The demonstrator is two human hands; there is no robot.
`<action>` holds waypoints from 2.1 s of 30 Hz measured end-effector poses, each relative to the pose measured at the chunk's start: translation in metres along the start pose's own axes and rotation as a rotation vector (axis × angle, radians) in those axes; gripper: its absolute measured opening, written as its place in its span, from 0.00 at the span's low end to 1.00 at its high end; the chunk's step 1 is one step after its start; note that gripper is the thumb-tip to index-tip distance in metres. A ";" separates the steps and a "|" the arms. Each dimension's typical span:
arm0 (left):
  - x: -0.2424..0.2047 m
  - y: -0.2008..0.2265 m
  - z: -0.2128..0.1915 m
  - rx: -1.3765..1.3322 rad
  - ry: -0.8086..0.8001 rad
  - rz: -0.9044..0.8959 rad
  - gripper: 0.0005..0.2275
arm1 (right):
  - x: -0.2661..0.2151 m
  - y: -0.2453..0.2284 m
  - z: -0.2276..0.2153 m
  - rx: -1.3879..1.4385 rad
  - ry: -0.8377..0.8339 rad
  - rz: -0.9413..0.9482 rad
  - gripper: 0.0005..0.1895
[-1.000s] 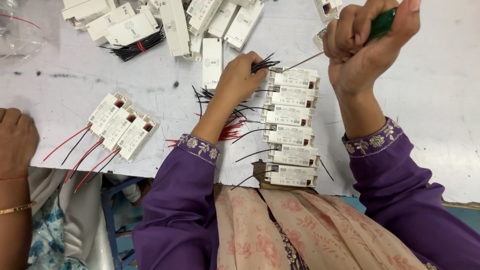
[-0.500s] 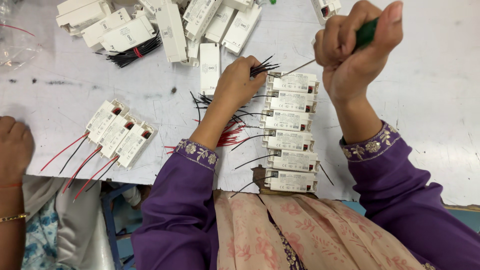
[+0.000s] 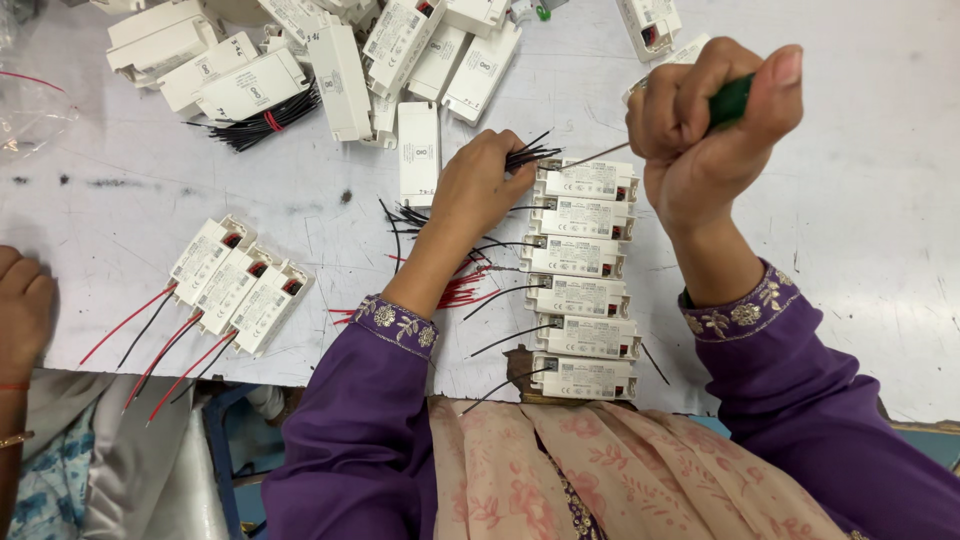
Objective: The person assembles electrical components by inserting colored wires into terminal blocks on led drivers and securing them with a screwdriver. The person handles multiple drivers, wires, and bundles them during the process.
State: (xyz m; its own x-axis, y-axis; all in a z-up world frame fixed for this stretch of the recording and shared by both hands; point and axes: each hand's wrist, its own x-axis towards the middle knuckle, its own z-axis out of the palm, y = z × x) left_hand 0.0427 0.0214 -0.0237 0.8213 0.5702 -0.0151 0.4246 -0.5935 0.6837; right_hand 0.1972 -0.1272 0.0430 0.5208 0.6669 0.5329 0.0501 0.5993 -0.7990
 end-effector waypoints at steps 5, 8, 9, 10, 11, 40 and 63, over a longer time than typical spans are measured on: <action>0.001 0.002 0.007 0.027 0.025 0.024 0.11 | 0.000 0.005 0.006 -0.022 -0.001 -0.017 0.35; 0.003 0.002 0.009 0.029 0.035 0.014 0.12 | -0.001 0.006 0.009 -0.029 0.004 -0.020 0.34; 0.003 0.001 0.010 0.026 0.033 0.012 0.12 | -0.002 0.006 0.009 -0.031 0.007 -0.021 0.34; 0.002 -0.001 0.011 0.024 0.033 0.006 0.12 | -0.003 0.005 0.009 -0.024 0.005 -0.016 0.35; 0.002 -0.003 0.011 0.010 0.027 0.010 0.12 | -0.004 0.005 0.009 -0.019 0.009 -0.009 0.35; -0.072 -0.055 -0.051 0.373 0.204 0.275 0.11 | -0.076 -0.064 -0.056 0.450 0.304 -0.164 0.32; -0.183 -0.058 -0.028 0.577 0.252 0.240 0.07 | -0.142 -0.134 -0.046 1.045 0.607 0.008 0.26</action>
State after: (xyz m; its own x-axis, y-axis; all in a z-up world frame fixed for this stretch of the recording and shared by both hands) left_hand -0.1430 -0.0324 -0.0399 0.8339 0.4584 0.3072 0.4346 -0.8887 0.1464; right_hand 0.1557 -0.3218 0.0617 0.8477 0.5233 0.0870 -0.5218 0.8521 -0.0412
